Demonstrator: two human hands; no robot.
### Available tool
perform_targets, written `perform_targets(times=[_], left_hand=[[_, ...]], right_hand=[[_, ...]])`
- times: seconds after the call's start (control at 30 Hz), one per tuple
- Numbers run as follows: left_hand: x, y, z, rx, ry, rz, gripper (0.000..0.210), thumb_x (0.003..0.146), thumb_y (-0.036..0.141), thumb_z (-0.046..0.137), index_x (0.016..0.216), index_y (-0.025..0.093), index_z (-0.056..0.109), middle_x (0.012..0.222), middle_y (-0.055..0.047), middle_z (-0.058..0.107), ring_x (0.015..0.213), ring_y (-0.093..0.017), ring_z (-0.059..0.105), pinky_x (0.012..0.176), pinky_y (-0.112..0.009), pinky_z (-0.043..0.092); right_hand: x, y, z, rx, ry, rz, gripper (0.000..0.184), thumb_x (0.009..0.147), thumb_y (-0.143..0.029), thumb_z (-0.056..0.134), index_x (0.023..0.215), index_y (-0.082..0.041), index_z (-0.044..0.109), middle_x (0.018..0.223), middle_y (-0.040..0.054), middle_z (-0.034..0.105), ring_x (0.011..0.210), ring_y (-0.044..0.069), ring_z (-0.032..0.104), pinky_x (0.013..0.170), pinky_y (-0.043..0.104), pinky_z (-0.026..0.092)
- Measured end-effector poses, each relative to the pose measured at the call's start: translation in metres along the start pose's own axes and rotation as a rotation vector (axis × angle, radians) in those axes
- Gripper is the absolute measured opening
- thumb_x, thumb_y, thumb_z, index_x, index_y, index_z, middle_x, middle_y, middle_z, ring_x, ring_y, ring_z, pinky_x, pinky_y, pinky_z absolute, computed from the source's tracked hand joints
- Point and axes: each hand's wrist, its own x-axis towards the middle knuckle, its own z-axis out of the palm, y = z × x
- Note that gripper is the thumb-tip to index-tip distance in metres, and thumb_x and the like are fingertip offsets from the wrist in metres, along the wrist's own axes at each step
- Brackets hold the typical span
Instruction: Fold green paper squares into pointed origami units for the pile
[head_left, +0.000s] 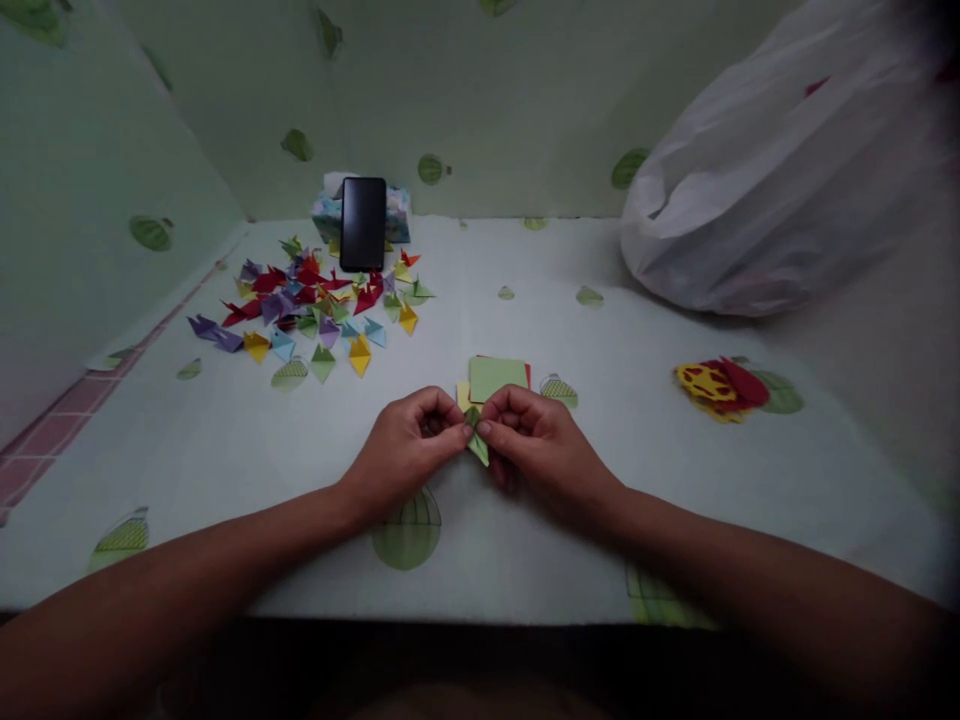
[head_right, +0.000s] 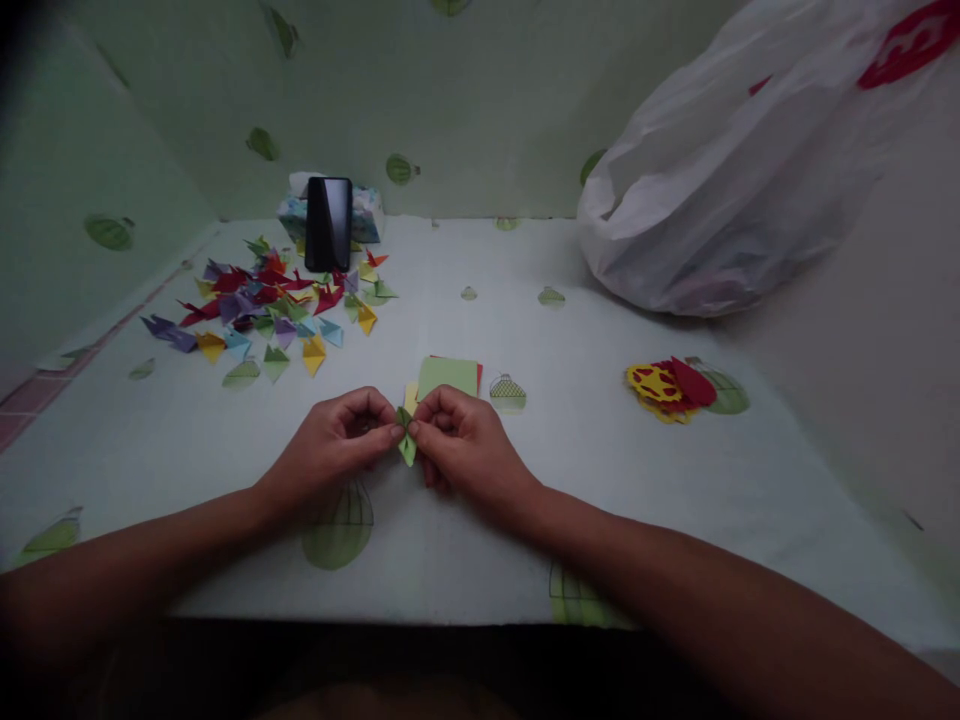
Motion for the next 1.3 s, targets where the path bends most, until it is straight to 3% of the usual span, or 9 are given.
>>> perform_targets(times=[0.2, 0.4, 0.63, 0.73, 1.13, 1.3], left_hand=[[0.0023, -0.0008, -0.0034, 0.113, 0.006, 0.145, 0.015, 0.081, 0.026, 0.064, 0.072, 0.016, 0.058, 0.077, 0.000, 0.055, 0.071, -0.013, 0.051, 0.065, -0.026, 0.039], [0.0016, -0.0050, -0.0042, -0.003, -0.070, 0.129, 0.017, 0.085, 0.029, 0.063, 0.078, 0.016, 0.058, 0.072, 0.002, 0.055, 0.067, -0.011, 0.048, 0.062, -0.025, 0.038], [0.0014, -0.0072, -0.0020, -0.117, -0.066, 0.087, 0.017, 0.082, 0.025, 0.067, 0.094, 0.015, 0.061, 0.075, 0.002, 0.058, 0.069, -0.011, 0.053, 0.062, -0.023, 0.042], [0.0015, -0.0060, -0.0028, -0.069, -0.096, 0.110, 0.010, 0.084, 0.024, 0.064, 0.088, 0.014, 0.063, 0.072, 0.001, 0.059, 0.066, -0.010, 0.053, 0.061, -0.023, 0.042], [-0.0016, -0.0084, -0.0027, 0.328, 0.128, 0.511, 0.008, 0.084, 0.013, 0.065, 0.077, 0.015, 0.062, 0.069, 0.001, 0.057, 0.061, -0.010, 0.052, 0.057, -0.023, 0.041], [-0.0018, -0.0076, -0.0032, 0.389, 0.171, 0.615, 0.011, 0.087, 0.014, 0.063, 0.077, 0.016, 0.059, 0.079, -0.002, 0.059, 0.077, -0.014, 0.056, 0.069, -0.028, 0.046]], right_hand=[[0.0010, -0.0023, -0.0021, 0.024, -0.028, 0.024, 0.019, 0.085, -0.029, 0.063, 0.074, -0.019, 0.051, 0.047, -0.0065, 0.055, 0.037, 0.007, 0.049, 0.037, 0.018, 0.037], [0.0022, -0.0019, -0.0046, 0.032, -0.074, 0.054, 0.019, 0.084, -0.029, 0.064, 0.075, -0.019, 0.051, 0.047, -0.0072, 0.054, 0.036, 0.007, 0.049, 0.036, 0.018, 0.037], [0.0024, -0.0006, -0.0040, 0.025, -0.104, 0.072, 0.017, 0.082, -0.026, 0.063, 0.074, -0.019, 0.051, 0.047, -0.0075, 0.053, 0.035, 0.006, 0.047, 0.035, 0.017, 0.035], [0.0023, -0.0010, -0.0034, 0.022, -0.114, 0.080, 0.017, 0.082, -0.026, 0.064, 0.073, -0.019, 0.051, 0.046, -0.0077, 0.052, 0.034, 0.006, 0.046, 0.035, 0.017, 0.034], [0.0025, 0.0002, -0.0022, 0.121, -0.183, 0.065, 0.012, 0.084, -0.021, 0.060, 0.085, -0.021, 0.049, 0.050, -0.0078, 0.057, 0.038, 0.009, 0.052, 0.039, 0.019, 0.038], [0.0028, 0.0001, -0.0014, 0.152, -0.160, 0.059, 0.015, 0.083, -0.021, 0.062, 0.084, -0.021, 0.047, 0.052, -0.0095, 0.054, 0.039, 0.008, 0.052, 0.040, 0.019, 0.038]])
